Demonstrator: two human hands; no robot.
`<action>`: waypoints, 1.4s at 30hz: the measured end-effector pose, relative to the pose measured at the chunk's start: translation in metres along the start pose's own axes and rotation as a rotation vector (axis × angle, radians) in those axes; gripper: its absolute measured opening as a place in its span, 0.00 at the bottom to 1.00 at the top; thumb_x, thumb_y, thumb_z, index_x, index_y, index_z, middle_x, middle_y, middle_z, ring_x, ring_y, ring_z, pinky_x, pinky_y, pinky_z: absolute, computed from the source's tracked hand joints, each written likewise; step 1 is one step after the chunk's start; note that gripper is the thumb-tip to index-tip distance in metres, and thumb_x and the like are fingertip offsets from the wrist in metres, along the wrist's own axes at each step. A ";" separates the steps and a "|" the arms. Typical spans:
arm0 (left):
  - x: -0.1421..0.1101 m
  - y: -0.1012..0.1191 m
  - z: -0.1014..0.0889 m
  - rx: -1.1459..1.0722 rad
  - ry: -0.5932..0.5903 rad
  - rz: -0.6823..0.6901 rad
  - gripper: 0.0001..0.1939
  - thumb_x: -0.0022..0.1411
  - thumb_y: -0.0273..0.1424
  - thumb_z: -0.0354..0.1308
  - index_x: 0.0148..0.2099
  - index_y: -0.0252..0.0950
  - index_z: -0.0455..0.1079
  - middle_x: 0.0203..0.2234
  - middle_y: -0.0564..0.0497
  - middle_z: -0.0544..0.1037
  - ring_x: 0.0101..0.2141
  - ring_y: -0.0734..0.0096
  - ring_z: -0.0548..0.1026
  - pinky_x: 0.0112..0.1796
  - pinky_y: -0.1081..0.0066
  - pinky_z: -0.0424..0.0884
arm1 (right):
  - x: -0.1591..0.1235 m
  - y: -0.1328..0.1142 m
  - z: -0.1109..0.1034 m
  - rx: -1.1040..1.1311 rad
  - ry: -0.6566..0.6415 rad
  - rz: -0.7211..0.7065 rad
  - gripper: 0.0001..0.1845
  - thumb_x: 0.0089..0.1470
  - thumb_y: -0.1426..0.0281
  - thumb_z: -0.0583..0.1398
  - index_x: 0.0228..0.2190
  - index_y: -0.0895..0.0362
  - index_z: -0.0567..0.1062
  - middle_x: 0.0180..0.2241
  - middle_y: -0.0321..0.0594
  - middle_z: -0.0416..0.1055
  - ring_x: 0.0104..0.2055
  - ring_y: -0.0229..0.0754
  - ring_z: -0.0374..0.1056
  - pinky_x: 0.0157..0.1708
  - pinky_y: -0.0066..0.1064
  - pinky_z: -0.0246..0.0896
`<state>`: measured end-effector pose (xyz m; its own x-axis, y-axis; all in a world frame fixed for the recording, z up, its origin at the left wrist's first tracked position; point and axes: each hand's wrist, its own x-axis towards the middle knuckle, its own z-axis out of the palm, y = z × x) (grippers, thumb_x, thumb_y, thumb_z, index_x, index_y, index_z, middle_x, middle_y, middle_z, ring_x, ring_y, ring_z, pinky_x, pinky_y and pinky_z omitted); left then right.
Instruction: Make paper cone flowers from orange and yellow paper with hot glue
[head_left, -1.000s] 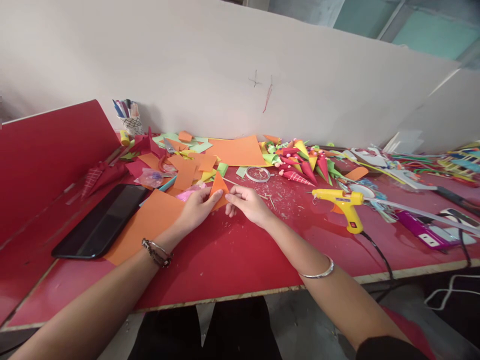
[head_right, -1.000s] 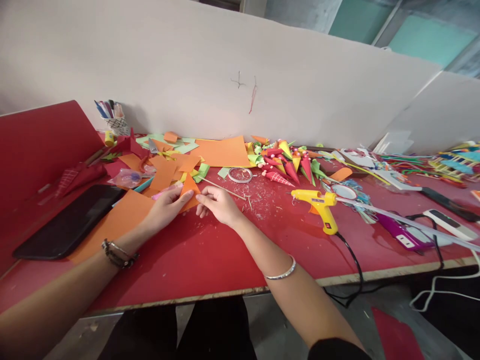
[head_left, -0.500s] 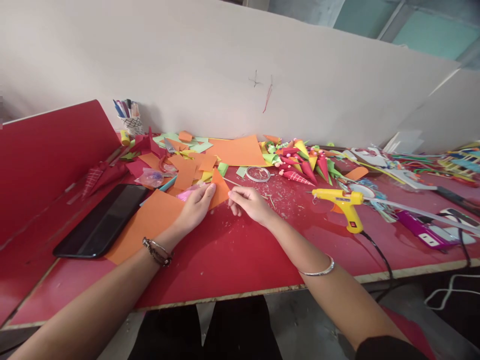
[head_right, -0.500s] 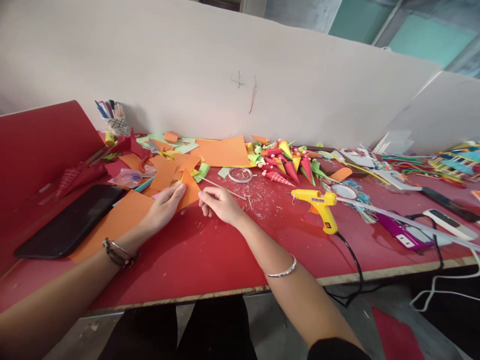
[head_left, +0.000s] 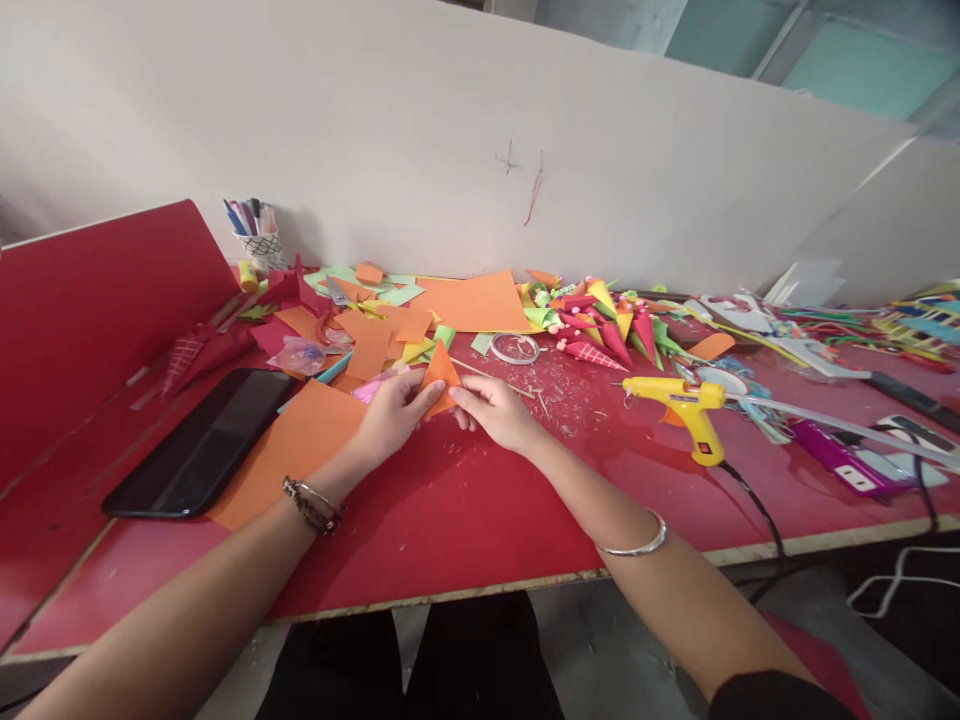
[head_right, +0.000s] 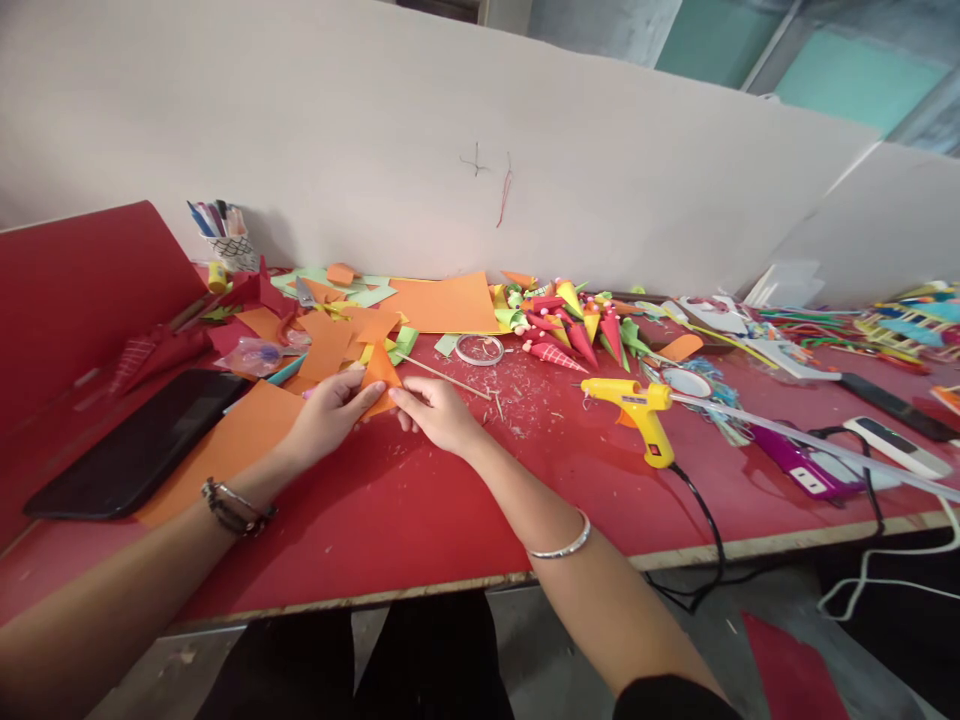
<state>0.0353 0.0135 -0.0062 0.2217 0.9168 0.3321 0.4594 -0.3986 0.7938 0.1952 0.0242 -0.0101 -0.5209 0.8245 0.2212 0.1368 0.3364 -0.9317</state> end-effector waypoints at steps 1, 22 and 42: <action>0.000 0.000 0.000 0.007 0.004 -0.003 0.17 0.58 0.37 0.46 0.21 0.35 0.52 0.15 0.58 0.54 0.18 0.80 0.54 0.20 0.77 0.51 | 0.000 0.000 0.000 -0.008 -0.005 0.005 0.16 0.53 0.62 0.50 0.20 0.57 0.62 0.15 0.30 0.60 0.17 0.29 0.56 0.20 0.23 0.52; -0.002 0.000 -0.001 0.031 0.065 -0.035 0.16 0.51 0.41 0.53 0.20 0.34 0.59 0.16 0.56 0.62 0.20 0.78 0.59 0.20 0.77 0.55 | -0.003 -0.004 -0.002 -0.065 -0.170 0.051 0.12 0.53 0.64 0.51 0.24 0.58 0.67 0.11 0.27 0.60 0.14 0.28 0.56 0.21 0.23 0.56; -0.003 -0.001 -0.002 -0.145 0.003 -0.118 0.18 0.54 0.42 0.50 0.22 0.33 0.61 0.16 0.56 0.63 0.19 0.80 0.61 0.19 0.78 0.57 | -0.006 -0.008 -0.007 -0.188 -0.070 0.043 0.22 0.52 0.58 0.51 0.14 0.58 0.63 0.07 0.28 0.56 0.12 0.29 0.54 0.19 0.23 0.53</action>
<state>0.0325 0.0115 -0.0070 0.1711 0.9572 0.2334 0.3536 -0.2807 0.8923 0.2035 0.0199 -0.0016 -0.5674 0.8087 0.1553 0.3122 0.3858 -0.8682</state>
